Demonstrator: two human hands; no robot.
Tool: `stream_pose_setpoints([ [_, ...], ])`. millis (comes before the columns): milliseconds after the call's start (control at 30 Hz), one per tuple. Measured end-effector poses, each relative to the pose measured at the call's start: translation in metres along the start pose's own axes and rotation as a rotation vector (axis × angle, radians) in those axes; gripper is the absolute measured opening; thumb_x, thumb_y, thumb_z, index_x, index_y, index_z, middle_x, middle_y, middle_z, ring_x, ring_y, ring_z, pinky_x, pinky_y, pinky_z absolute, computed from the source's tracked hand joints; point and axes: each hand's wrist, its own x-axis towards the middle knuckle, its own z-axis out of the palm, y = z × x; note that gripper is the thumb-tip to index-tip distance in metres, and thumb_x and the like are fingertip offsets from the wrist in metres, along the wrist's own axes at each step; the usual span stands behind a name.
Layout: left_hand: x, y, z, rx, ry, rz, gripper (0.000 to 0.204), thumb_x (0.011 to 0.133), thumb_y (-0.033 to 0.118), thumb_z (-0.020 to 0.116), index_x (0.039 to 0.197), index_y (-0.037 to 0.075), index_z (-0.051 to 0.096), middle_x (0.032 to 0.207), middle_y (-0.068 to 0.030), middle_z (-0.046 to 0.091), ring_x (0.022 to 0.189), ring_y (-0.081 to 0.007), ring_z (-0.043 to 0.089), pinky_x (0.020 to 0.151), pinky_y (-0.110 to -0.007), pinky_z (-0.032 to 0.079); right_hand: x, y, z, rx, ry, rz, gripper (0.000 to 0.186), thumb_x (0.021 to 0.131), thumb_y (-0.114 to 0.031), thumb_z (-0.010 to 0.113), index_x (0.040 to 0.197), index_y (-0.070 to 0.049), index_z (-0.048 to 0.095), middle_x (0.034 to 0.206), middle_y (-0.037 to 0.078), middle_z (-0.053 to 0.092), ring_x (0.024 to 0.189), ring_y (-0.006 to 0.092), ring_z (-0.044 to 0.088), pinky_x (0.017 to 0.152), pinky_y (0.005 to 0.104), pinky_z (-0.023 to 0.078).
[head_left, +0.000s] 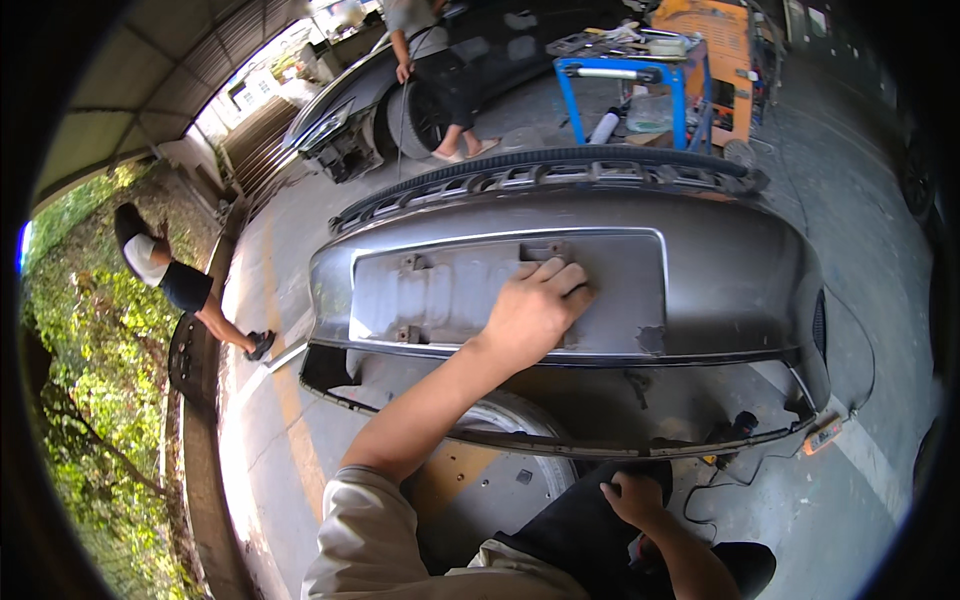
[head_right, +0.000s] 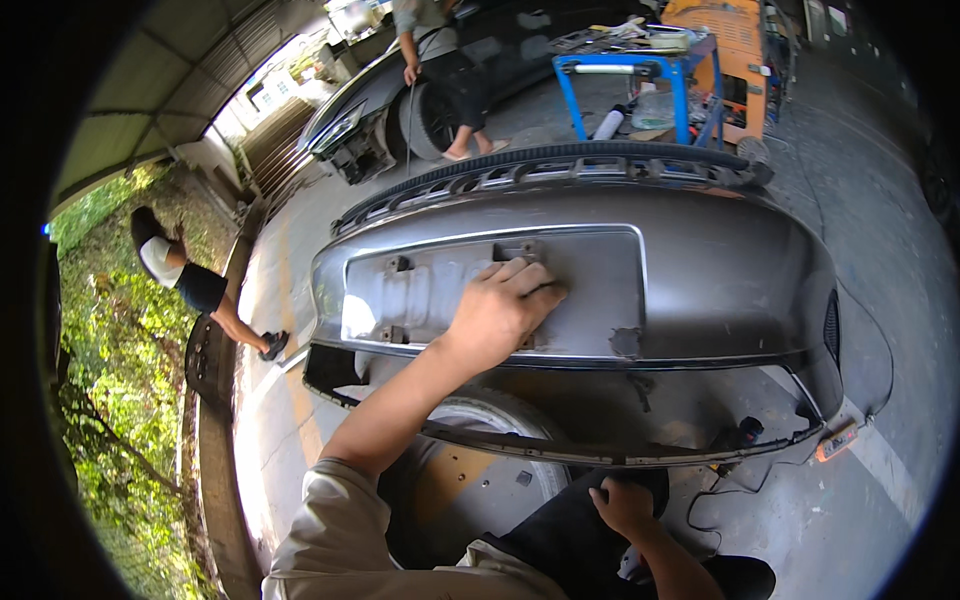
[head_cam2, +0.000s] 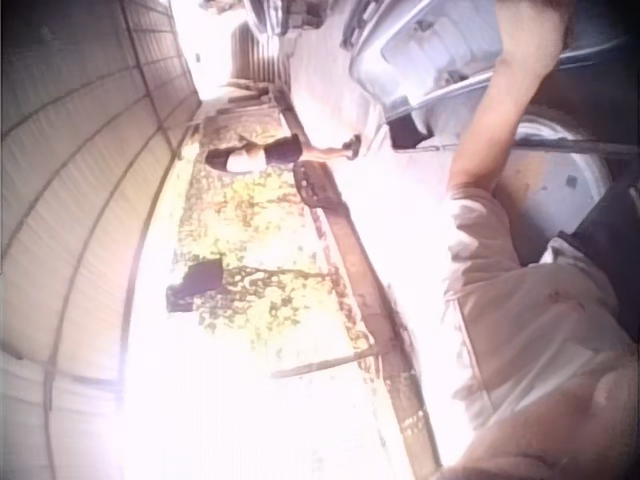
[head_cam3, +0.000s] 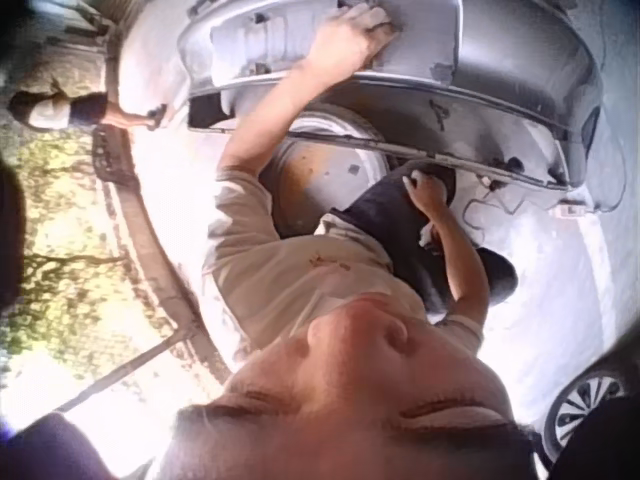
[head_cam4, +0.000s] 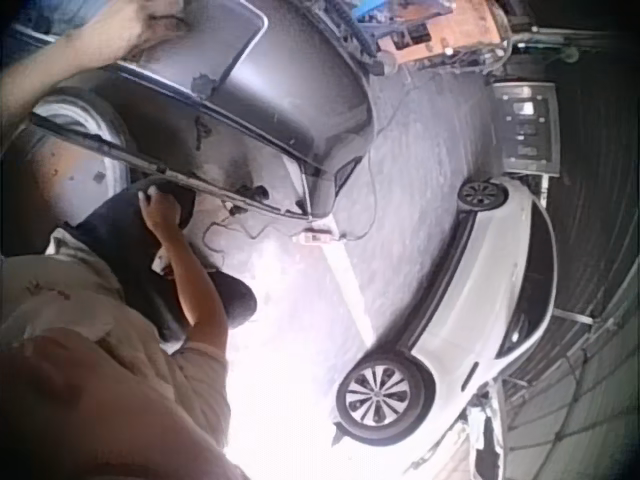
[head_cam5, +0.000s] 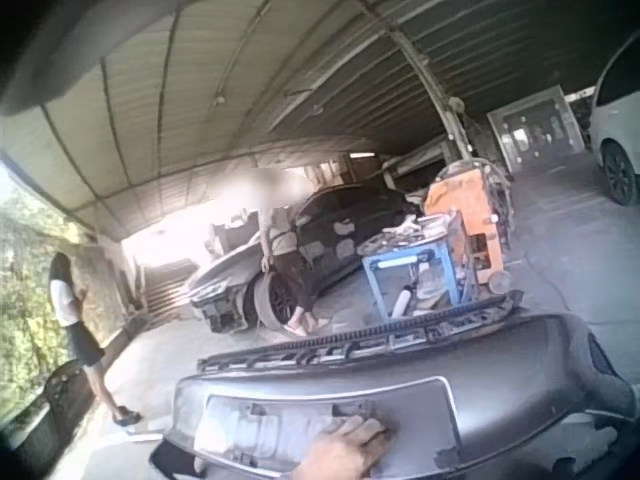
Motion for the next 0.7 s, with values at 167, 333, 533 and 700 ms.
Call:
stream_pose_setpoints([
  [167,-0.011,-0.007,-0.004,-0.013,-0.042,-0.017,0.026,0.071,0.011,0.070,0.097,0.009,0.067,0.100,-0.0046,0.060,0.098,-0.0230,0.063,0.080,-0.035,0.052,0.001,-0.008,0.013,-0.019,0.038,-0.027,0.031,0.087,-0.040,0.073,0.082,-0.009,0.070,0.070,0.012,0.068,0.071,0.0354,0.068,0.066,0.0466,0.055],
  [333,-0.017,0.020,-0.016,-0.153,-0.002,-0.153,0.025,0.079,0.007,0.070,0.101,0.003,0.059,0.097,-0.0112,0.060,0.085,-0.0285,0.064,0.071,-0.039,0.054,0.008,-0.016,0.006,-0.014,-0.018,0.005,0.034,0.088,-0.042,0.071,0.081,-0.009,0.069,0.073,0.012,0.069,0.073,0.0358,0.069,0.069,0.0461,0.055],
  [533,-0.054,0.171,-0.038,-1.374,-0.050,0.138,0.022,0.089,0.006,0.070,0.109,0.003,0.061,0.104,-0.0144,0.064,0.095,-0.0294,0.068,0.079,-0.041,0.056,0.018,0.007,0.014,-0.008,0.062,-0.042,0.033,0.087,-0.043,0.070,0.083,-0.010,0.069,0.068,0.013,0.067,0.066,0.0365,0.068,0.062,0.0493,0.054],
  [700,-0.051,0.302,0.069,-1.560,-0.192,-0.089,0.023,0.090,0.004,0.067,0.111,0.002,0.061,0.102,-0.0146,0.064,0.094,-0.0319,0.066,0.080,-0.040,0.054,0.004,-0.014,0.006,-0.157,0.206,0.002,0.033,0.086,-0.036,0.073,0.070,-0.010,0.059,0.057,0.014,0.060,0.053,0.0357,0.062,0.051,0.0489,0.049],
])
